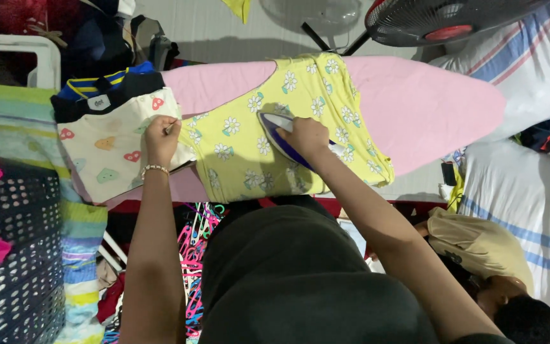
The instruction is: The person irons a yellow floral-patterned garment on a pink ironing board, smoothing it with an iron and then folding it neatly. The person handles the garment and iron throughout, adjusting the fabric and completing the fold.
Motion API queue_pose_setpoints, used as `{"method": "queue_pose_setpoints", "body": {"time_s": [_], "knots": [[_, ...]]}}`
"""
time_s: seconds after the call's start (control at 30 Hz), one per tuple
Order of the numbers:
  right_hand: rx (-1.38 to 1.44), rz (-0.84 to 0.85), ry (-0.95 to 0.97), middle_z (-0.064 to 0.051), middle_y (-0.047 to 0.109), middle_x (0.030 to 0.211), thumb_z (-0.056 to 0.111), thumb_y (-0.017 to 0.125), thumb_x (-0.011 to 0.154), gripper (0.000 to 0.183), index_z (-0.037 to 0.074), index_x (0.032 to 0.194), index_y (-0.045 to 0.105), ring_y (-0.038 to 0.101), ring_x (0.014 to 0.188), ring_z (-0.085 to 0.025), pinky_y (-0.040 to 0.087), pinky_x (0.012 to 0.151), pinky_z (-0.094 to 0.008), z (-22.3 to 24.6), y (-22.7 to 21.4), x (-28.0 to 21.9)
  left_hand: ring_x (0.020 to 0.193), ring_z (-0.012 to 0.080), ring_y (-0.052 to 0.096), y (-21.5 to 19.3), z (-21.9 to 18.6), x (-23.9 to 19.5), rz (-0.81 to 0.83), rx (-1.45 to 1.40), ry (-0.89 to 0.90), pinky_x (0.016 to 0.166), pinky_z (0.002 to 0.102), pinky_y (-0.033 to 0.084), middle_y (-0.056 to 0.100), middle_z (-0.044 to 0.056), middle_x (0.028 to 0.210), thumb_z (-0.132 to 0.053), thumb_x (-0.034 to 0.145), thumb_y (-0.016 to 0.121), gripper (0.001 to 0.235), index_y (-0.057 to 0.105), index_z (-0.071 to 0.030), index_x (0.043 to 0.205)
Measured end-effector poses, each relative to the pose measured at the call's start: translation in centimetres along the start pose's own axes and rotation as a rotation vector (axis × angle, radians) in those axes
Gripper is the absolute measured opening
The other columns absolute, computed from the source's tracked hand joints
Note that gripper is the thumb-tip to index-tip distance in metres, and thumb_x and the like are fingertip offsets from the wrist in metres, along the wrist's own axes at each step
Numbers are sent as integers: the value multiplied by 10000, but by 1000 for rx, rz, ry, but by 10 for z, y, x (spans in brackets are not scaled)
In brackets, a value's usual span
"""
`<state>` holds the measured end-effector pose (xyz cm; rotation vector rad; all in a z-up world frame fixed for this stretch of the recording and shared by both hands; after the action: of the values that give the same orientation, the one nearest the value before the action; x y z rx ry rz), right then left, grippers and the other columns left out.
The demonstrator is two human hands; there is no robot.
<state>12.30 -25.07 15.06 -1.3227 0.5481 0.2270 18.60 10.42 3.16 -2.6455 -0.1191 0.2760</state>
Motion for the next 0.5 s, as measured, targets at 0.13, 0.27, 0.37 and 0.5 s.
{"method": "queue_pose_setpoints", "body": {"time_s": [0.13,0.27,0.37,0.5], "knots": [[47,-22,99,-228,727,1003,579,527,967,626,1,1141,694,718,983,-424,582,768,-578,-69,-20,-1,757,174,647,15,27,13,-41,181,78,607,304,488,721,54,924,-244,970,749,157,702,-119,1052],[65,-94,228,-227,731,1047,629,530,954,671,14,1160,703,707,1032,-419,569,821,-557,-150,-33,3,1027,296,529,33,-35,-18,-69,580,79,826,412,452,530,124,1173,-255,989,695,369,520,-93,1271],[134,-197,333,-255,728,1046,639,542,961,695,-3,1168,707,693,1045,-441,556,848,-558,-217,-42,3,1299,331,378,57,-130,-64,7,876,216,1039,465,346,369,135,1434,-213,988,665,474,472,-89,1403],[188,-413,403,-240,723,959,645,601,1008,669,1,1172,688,708,959,-426,572,775,-543,-321,-31,32,1512,293,141,124,-133,-76,144,1180,480,1205,526,115,188,88,1660,-295,1020,619,625,346,-210,1576]]}}
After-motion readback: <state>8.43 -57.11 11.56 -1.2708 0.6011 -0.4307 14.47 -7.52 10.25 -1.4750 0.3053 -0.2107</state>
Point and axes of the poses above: each hand's wrist, its own x-axis towards the middle knuckle, its own y-axis out of the palm, z = x × y, the point moved 1 cm from there along x, towards the middle knuckle
